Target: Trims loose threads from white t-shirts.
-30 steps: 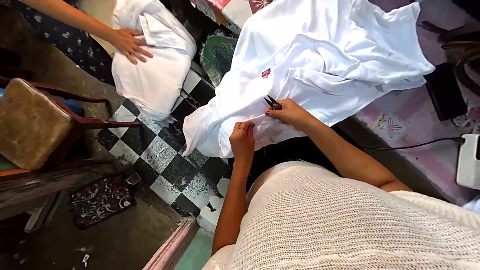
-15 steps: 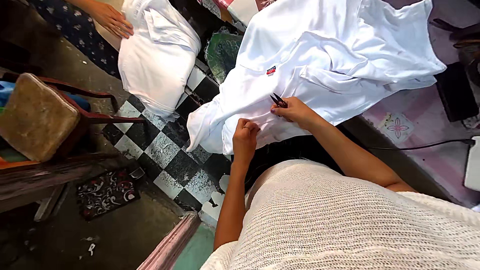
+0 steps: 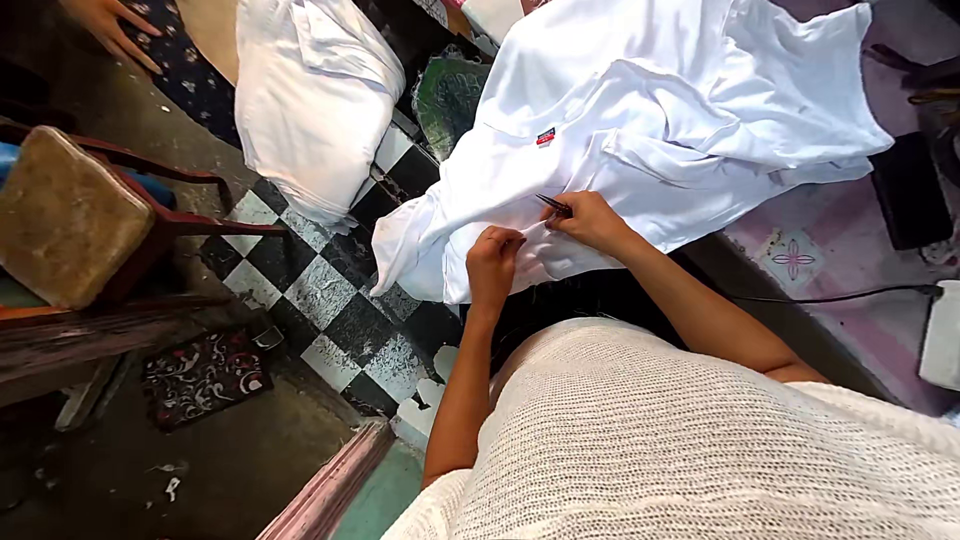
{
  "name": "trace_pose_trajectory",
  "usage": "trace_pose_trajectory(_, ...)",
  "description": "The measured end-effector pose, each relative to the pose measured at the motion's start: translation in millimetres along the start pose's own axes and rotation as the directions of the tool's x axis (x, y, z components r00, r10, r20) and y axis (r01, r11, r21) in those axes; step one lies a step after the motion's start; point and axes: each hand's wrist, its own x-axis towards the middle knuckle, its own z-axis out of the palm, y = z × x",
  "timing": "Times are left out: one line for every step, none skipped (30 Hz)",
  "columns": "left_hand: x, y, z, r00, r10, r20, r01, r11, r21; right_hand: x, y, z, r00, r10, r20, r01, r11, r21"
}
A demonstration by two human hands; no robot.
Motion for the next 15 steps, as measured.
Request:
trace_pose_trajectory(-7,-5,-16,0.997,-0.066,0.049,0.071,0.992,-0.105,1,3,0,1.000,0.001,-0.009,-0.001,1.000,0.020)
trace_pose_trajectory(-15,-9,-33,0.980,-0.156,0.126,0.176,0.972,-0.158,0,4,-1,1.000,0.002,-0.013,-0.001,0.999,0.045)
trace_pose_trajectory(-24,-10,-53,0.943,-0.242,0.228,0.278,0.950,-0.143,-2,4,-2,1.000,-0.003,-0.012,0.004,0.998,0.067)
trace_pose_trajectory(-32,-11,-73,0.889,-0.305,0.341,0.348,0.935,-0.072,-4,4,-4,1.000,-0.008,-0.007,0.009,0.997,0.079)
trace_pose_trajectory(-39,-9,-93,0.823,-0.349,0.448,0.375,0.926,0.033,-7,2,-7,1.000,-0.015,-0.009,0.015,0.997,0.082)
trace_pose_trajectory(-45,-4,-109,0.750,-0.400,0.527,0.379,0.912,0.153,-11,0,-11,1.000,-0.022,-0.016,0.023,0.996,0.080)
trace_pose_trajectory(-47,5,-119,0.687,-0.463,0.560,0.378,0.886,0.269,-15,-3,-14,0.999,-0.032,-0.027,0.034,0.998,0.060)
trace_pose_trajectory(-47,17,-122,0.656,-0.522,0.545,0.378,0.853,0.361,-18,-5,-16,0.998,-0.048,-0.042,0.049,0.998,0.026)
trace_pose_trajectory(-45,31,-119,0.679,-0.548,0.488,0.376,0.831,0.410,-20,-9,-15,0.996,-0.068,-0.064,0.067,0.998,-0.016)
trace_pose_trajectory(-42,44,-108,0.750,-0.523,0.405,0.361,0.837,0.412,-21,-14,-13,0.993,-0.089,-0.084,0.084,0.995,-0.062)
trace_pose_trajectory(-39,53,-91,0.835,-0.454,0.311,0.325,0.863,0.387,-21,-19,-9,0.989,-0.114,-0.097,0.105,0.990,-0.098)
trace_pose_trajectory(-35,55,-71,0.900,-0.372,0.227,0.281,0.893,0.351,-19,-24,-3,0.986,-0.143,-0.090,0.133,0.984,-0.115)
trace_pose_trajectory(-31,53,-49,0.941,-0.300,0.156,0.238,0.916,0.323,-16,-27,5,0.987,-0.153,-0.051,0.146,0.982,-0.123)
trace_pose_trajectory(-27,46,-28,0.968,-0.232,0.095,0.192,0.929,0.315,-12,-31,13,0.991,-0.135,0.008,0.135,0.982,-0.134)
trace_pose_trajectory(-25,35,-10,0.986,-0.161,0.042,0.139,0.937,0.321,-8,-33,20,0.993,-0.097,0.071,0.107,0.983,-0.149)
